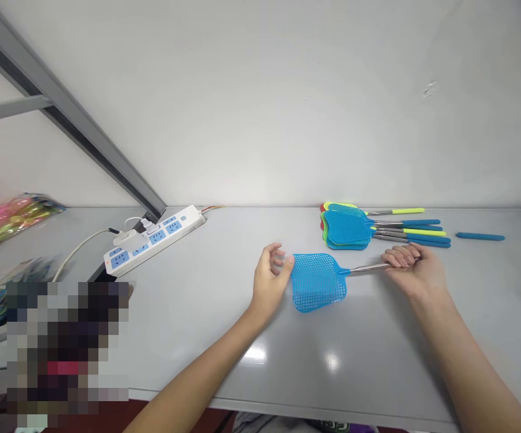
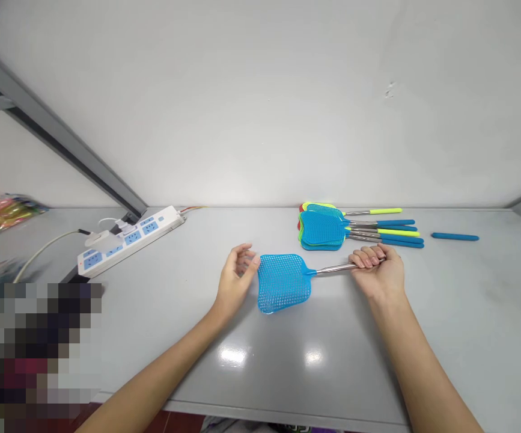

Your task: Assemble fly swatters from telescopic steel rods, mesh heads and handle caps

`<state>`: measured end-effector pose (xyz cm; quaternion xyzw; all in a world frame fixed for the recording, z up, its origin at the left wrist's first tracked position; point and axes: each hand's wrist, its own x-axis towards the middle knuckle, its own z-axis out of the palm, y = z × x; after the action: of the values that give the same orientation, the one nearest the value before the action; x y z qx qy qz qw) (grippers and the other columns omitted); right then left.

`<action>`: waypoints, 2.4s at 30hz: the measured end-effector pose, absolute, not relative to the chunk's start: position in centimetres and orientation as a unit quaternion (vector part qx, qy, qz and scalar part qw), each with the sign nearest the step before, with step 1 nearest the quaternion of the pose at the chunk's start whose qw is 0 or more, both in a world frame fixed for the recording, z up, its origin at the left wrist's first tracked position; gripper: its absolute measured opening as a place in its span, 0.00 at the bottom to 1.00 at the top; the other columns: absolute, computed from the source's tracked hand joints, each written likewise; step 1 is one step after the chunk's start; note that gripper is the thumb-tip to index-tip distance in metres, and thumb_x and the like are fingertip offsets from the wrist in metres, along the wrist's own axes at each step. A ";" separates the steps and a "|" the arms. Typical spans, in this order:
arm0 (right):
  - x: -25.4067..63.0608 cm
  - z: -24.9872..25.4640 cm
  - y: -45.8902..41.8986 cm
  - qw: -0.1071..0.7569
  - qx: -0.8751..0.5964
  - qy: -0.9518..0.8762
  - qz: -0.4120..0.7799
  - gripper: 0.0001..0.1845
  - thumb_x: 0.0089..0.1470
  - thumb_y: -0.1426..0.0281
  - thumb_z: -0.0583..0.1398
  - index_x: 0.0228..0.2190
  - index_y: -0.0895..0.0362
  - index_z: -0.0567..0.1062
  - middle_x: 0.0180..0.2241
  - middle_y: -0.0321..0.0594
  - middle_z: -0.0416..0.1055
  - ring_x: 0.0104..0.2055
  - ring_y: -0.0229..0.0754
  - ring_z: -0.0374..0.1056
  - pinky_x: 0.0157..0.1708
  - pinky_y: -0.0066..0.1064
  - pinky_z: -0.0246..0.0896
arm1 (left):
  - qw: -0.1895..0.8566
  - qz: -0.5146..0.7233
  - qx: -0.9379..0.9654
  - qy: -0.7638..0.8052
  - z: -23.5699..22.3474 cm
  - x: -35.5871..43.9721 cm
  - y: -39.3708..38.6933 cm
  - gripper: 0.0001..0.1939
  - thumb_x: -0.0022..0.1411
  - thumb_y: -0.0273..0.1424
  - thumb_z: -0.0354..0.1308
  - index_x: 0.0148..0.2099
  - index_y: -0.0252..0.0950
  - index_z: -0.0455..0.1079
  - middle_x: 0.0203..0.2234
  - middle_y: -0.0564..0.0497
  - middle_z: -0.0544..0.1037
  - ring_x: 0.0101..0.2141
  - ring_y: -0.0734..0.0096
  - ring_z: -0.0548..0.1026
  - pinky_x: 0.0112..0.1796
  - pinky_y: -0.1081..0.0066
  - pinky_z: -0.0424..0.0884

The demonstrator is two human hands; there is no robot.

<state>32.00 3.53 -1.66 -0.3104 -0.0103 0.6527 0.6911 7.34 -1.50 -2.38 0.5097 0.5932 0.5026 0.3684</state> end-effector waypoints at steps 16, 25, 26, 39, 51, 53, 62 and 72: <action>27.4 -2.0 2.1 0.653 -0.321 -0.061 0.683 0.16 0.45 0.73 0.50 0.15 0.58 0.45 0.12 0.28 0.42 0.13 0.29 0.42 0.13 0.22 0.45 | 0.181 0.168 0.836 0.491 -1.9 7.6 -3.3 0.42 0.45 0.47 0.54 0.58 0.38 0.45 0.51 0.39 0.55 0.52 0.50 0.50 0.48 0.52 0.44; 27.9 -1.9 2.0 0.632 -0.324 -0.061 0.701 0.15 0.45 0.74 0.51 0.15 0.57 0.47 0.12 0.26 0.40 0.12 0.28 0.40 0.10 0.22 0.41 | 0.212 0.170 0.846 0.459 -2.0 8.7 -3.8 0.37 0.37 0.45 0.58 0.51 0.38 0.56 0.38 0.46 0.61 0.40 0.60 0.60 0.41 0.61 0.59; 27.9 -1.9 2.0 0.634 -0.325 -0.061 0.699 0.15 0.45 0.74 0.51 0.15 0.57 0.47 0.12 0.26 0.40 0.12 0.28 0.39 0.10 0.22 0.40 | 0.210 0.169 0.845 0.461 -2.1 8.9 -3.9 0.34 0.36 0.44 0.58 0.47 0.38 0.59 0.37 0.47 0.61 0.39 0.61 0.60 0.40 0.62 0.60; 27.1 -0.2 0.4 0.657 -0.263 -0.168 0.686 0.20 0.48 0.68 0.50 0.14 0.57 0.43 0.11 0.28 0.29 0.12 0.31 0.29 0.11 0.26 0.28 | 0.212 0.174 0.848 0.454 -2.7 9.3 -4.2 0.27 0.30 0.44 0.61 0.36 0.38 0.61 0.34 0.49 0.58 0.36 0.64 0.59 0.36 0.65 0.61; 26.8 -0.6 0.4 0.614 -0.229 -0.164 0.737 0.20 0.50 0.67 0.50 0.14 0.57 0.46 0.11 0.28 0.34 0.12 0.30 0.34 0.10 0.24 0.36 | 0.315 0.170 0.853 0.380 -0.8 8.2 -2.9 0.14 0.59 0.36 0.44 0.26 0.34 0.62 0.24 0.53 0.64 0.29 0.75 0.62 0.34 0.73 0.58; 26.8 -0.5 0.3 0.583 -0.219 -0.163 0.765 0.21 0.51 0.67 0.49 0.14 0.57 0.46 0.11 0.28 0.33 0.11 0.30 0.32 0.09 0.24 0.34 | 0.398 0.127 0.842 0.341 -0.6 8.2 -3.1 0.13 0.58 0.35 0.45 0.25 0.34 0.61 0.20 0.56 0.62 0.24 0.79 0.61 0.29 0.77 0.58; 27.1 -1.5 1.0 0.552 -0.128 -0.126 0.814 0.20 0.53 0.68 0.48 0.14 0.57 0.47 0.10 0.26 0.33 0.10 0.28 0.28 0.08 0.23 0.27 | 0.617 0.153 0.704 0.317 -2.4 9.6 -4.4 0.17 0.58 0.38 0.43 0.22 0.33 0.55 0.16 0.59 0.52 0.19 0.82 0.52 0.20 0.80 0.51; 26.6 -1.6 0.8 0.538 -0.104 -0.123 0.827 0.20 0.53 0.69 0.48 0.13 0.56 0.47 0.10 0.25 0.33 0.10 0.28 0.27 0.07 0.22 0.25 | 0.598 0.155 0.712 0.335 -2.8 9.9 -4.7 0.13 0.55 0.32 0.46 0.21 0.33 0.54 0.15 0.59 0.51 0.19 0.82 0.51 0.19 0.79 0.49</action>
<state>26.61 0.85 -1.62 -0.1041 -0.1227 0.8274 0.5380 9.90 -4.66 -2.83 0.7116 0.3352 0.1552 0.5977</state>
